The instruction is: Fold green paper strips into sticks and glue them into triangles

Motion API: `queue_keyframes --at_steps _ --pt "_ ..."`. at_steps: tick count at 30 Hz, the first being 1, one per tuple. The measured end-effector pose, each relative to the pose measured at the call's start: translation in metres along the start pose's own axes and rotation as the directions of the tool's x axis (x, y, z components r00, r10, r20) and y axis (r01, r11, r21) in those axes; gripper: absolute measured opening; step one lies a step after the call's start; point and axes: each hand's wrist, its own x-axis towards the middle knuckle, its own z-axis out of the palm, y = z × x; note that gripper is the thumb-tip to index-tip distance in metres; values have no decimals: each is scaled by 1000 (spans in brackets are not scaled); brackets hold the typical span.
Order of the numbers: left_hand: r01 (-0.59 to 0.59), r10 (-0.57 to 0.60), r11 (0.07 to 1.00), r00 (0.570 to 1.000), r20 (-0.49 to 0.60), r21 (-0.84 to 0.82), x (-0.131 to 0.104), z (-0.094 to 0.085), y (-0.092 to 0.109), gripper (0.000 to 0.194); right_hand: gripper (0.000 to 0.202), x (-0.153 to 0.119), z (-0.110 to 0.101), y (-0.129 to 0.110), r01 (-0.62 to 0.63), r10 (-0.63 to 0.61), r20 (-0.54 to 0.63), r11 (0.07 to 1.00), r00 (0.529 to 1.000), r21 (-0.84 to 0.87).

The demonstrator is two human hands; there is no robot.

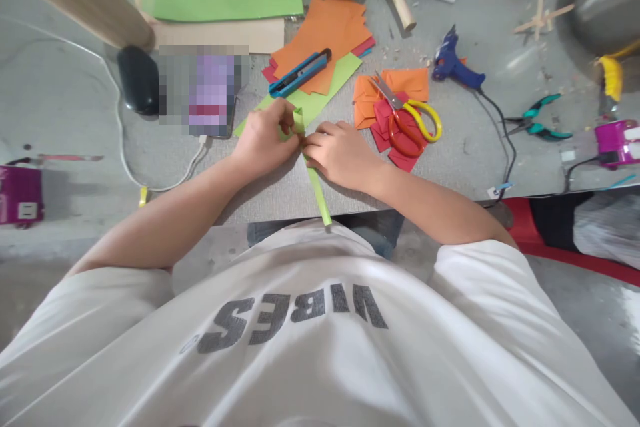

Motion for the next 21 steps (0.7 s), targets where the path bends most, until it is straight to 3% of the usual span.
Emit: queue_keyframes --at_steps 5,8,11,16,21 --pt "-78 72 986 996 44 150 4 -2 -4 22 38 4 1 6 101 -102 -23 993 994 -61" --pt "-136 120 969 989 87 206 6 -1 -6 20 46 3 -8 8 258 -258 -13 966 966 17" --pt "-197 165 952 975 150 233 8 -1 -7 19 36 -3 -21 4 354 -362 46 927 931 121" --pt "-264 200 923 951 236 281 10 -4 -12 19 28 -13 -32 -5 345 -369 68 909 927 234" --pt "-287 226 932 938 264 221 11 -5 -21 15 22 -15 -37 -10 298 -334 119 922 935 249"
